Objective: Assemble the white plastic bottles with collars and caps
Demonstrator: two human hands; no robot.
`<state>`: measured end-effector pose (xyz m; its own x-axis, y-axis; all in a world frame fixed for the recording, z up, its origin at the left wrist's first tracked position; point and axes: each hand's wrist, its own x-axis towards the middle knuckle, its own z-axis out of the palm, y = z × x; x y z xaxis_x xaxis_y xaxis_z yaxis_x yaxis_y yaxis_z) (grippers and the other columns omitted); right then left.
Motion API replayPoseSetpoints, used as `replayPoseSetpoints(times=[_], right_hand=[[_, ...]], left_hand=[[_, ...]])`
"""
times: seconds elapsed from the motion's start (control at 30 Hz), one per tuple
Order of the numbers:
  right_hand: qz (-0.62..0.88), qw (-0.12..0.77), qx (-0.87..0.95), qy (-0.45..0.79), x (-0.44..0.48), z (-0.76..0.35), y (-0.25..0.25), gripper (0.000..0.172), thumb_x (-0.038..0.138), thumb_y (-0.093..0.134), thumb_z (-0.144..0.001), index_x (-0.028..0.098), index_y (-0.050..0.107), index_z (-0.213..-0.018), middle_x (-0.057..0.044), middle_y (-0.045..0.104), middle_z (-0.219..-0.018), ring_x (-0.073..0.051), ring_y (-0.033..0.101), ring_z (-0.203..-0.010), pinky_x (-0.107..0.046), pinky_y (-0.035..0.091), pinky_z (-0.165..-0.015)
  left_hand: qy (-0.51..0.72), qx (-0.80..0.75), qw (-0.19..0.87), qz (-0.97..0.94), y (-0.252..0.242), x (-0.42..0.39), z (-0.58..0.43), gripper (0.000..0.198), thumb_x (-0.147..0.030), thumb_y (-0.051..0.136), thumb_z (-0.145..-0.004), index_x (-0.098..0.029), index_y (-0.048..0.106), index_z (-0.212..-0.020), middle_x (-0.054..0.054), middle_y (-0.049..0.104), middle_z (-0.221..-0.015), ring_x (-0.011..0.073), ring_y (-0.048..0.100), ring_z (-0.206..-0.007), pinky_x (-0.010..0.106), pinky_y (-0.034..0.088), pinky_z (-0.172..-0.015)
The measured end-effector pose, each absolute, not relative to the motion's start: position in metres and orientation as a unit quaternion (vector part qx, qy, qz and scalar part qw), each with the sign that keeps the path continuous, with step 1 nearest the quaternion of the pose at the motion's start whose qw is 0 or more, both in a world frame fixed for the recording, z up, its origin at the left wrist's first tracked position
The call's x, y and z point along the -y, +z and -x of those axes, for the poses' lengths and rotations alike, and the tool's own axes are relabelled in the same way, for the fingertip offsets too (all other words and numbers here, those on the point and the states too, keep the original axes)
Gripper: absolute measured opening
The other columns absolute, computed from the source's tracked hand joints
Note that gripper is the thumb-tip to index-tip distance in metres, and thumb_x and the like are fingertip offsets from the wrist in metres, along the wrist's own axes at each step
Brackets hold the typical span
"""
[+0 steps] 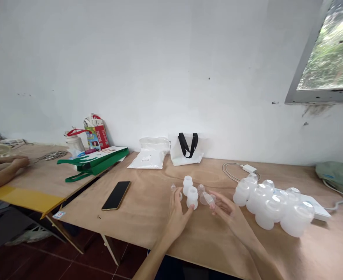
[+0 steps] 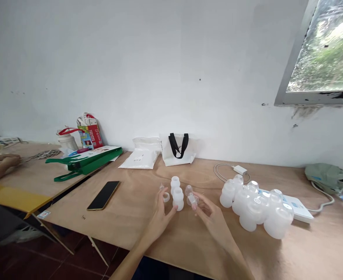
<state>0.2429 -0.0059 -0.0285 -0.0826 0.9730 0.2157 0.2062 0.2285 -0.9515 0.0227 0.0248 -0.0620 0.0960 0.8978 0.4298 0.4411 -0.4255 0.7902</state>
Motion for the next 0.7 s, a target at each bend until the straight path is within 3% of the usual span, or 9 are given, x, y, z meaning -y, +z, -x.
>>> replayPoseSetpoints(times=[0.13,0.3,0.53,0.7], right_hand=[[0.492,0.474,0.646,0.341,0.004,-0.233,-0.035,0.051,0.052,0.061,-0.092,0.034,0.060,-0.139,-0.006,0.068,-0.133,-0.027,0.068,-0.105,-0.047,0.053,-0.096],[0.502,0.441,0.663,0.338,0.003,-0.221,-0.042,0.054,0.045,0.064,-0.092,0.028,0.058,-0.142,-0.007,0.075,-0.112,-0.025,0.071,-0.090,-0.042,0.057,-0.085],[0.469,0.421,0.671,0.390,0.006,-0.218,-0.044,0.057,0.044,0.068,-0.090,0.031,0.054,-0.144,-0.003,0.071,-0.105,-0.023,0.068,-0.093,-0.041,0.053,-0.091],[0.438,0.433,0.655,0.437,0.012,-0.218,-0.032,0.057,0.047,0.073,-0.086,0.032,0.057,-0.139,-0.002,0.068,-0.099,-0.024,0.067,-0.094,-0.041,0.051,-0.093]], left_hand=[[0.439,-0.452,0.332,-0.701,-0.076,-0.029,-0.025,0.063,-0.035,0.060,-0.094,-0.024,0.032,-0.150,0.014,0.043,-0.153,0.0303,0.042,-0.142,0.050,0.034,-0.118],[0.414,-0.422,0.361,-0.721,-0.080,-0.027,-0.030,0.059,-0.037,0.061,-0.095,-0.025,0.038,-0.148,0.013,0.046,-0.154,0.0292,0.042,-0.144,0.048,0.033,-0.120],[0.418,-0.368,0.409,-0.723,-0.081,-0.027,-0.030,0.069,-0.042,0.061,-0.097,-0.023,0.026,-0.154,0.016,0.043,-0.157,0.0280,0.045,-0.143,0.048,0.034,-0.120],[0.448,-0.347,0.426,-0.705,-0.068,-0.020,-0.031,0.065,-0.044,0.069,-0.092,-0.024,0.040,-0.146,0.013,0.050,-0.152,0.0300,0.049,-0.140,0.047,0.038,-0.118]])
